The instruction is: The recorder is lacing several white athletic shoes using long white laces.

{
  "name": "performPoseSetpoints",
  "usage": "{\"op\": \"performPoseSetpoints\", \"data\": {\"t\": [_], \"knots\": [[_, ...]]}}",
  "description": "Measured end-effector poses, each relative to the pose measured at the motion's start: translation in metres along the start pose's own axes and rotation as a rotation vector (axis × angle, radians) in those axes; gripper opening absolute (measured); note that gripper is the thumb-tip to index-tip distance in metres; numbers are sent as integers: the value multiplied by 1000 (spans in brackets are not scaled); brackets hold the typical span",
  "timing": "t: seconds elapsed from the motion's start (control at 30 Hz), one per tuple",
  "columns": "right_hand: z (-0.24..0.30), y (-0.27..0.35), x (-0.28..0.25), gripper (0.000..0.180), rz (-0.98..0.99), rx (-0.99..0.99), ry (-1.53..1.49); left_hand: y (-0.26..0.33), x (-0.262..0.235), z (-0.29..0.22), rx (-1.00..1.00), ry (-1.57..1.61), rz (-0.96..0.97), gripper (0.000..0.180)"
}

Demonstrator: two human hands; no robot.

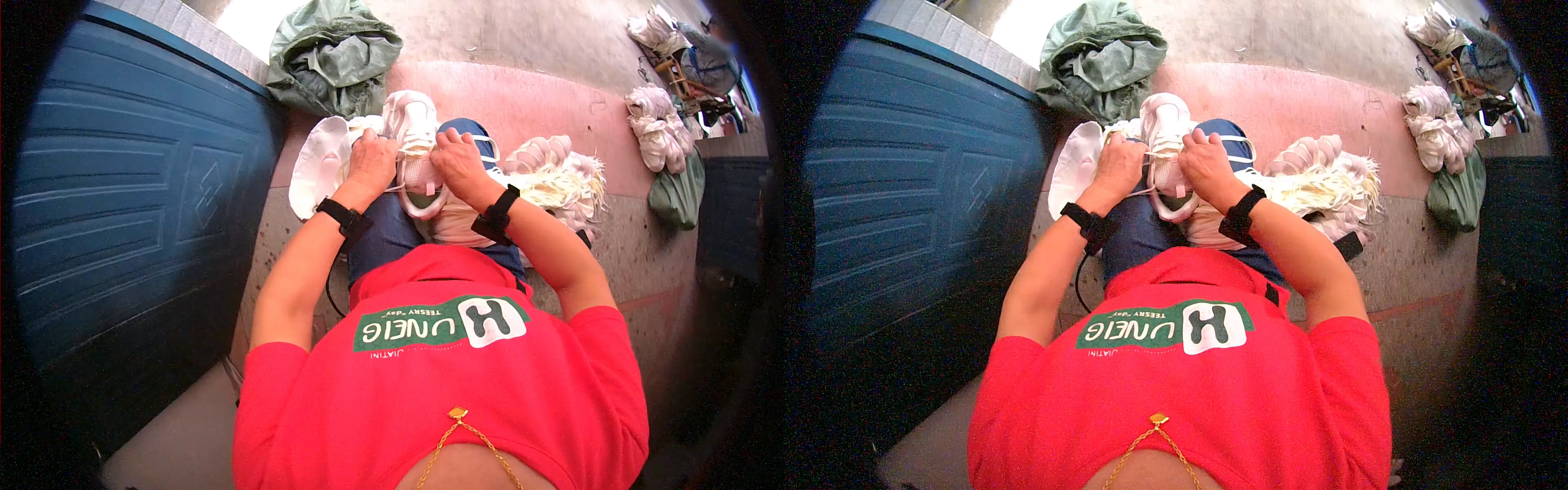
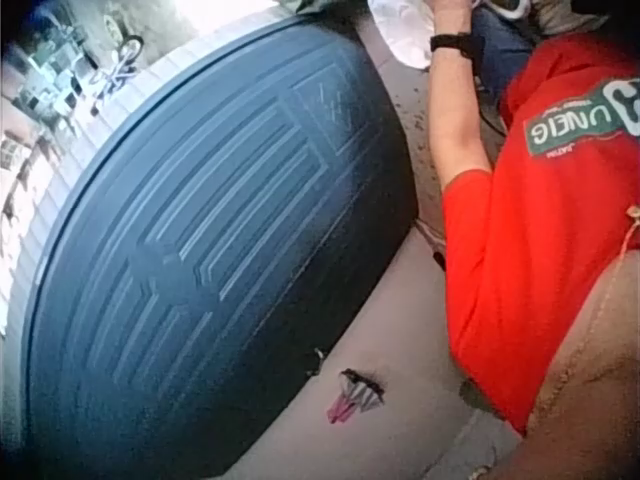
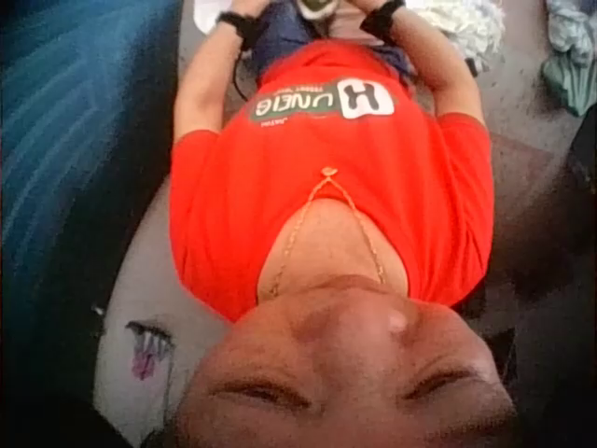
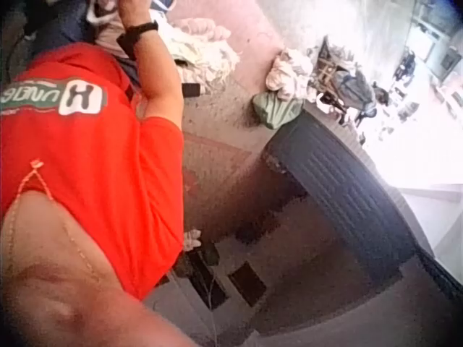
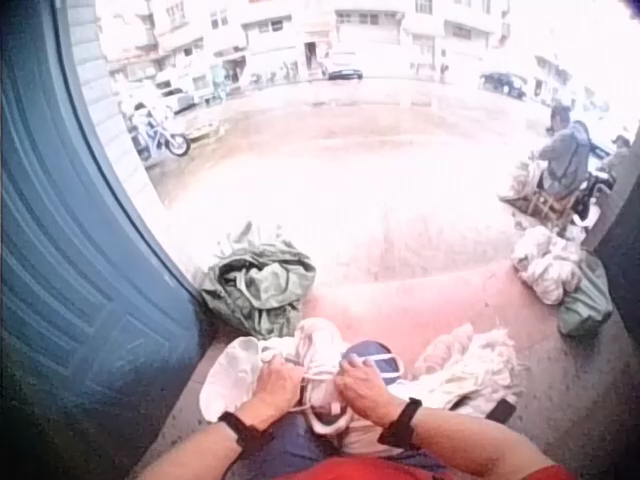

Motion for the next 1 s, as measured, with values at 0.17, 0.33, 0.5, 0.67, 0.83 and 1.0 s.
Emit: {"op": "performPoseSetpoints", "data": {"t": [0.17,0.33,0.5,0.67,0.83,1.0], "knots": [[-19,-3,-45,14,-538,26,-245,3,5,2,-175,165,23,13],[-80,-31,-190,17,-1011,218,-1051,12,10,7,-242,279,50,25],[-104,-29,-202,12,-963,361,-1273,14,16,7,-219,276,67,24],[-53,-26,-67,24,-224,618,-1101,13,12,5,-207,345,58,22],[6,2,30,25,320,498,-1108,17,23,9,-248,288,89,25],[13,-10,26,22,28,517,-842,19,23,10,-309,248,80,24]]}}
Point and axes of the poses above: each hand's wrist, its own y-axis away from the middle knuckle, its own x-axis out of the palm, z = x × y, the point moved 5 cm from there along -y, towards the middle knuckle, and after that the axes turned 8 degrees about -z, right-handed, at the moved point
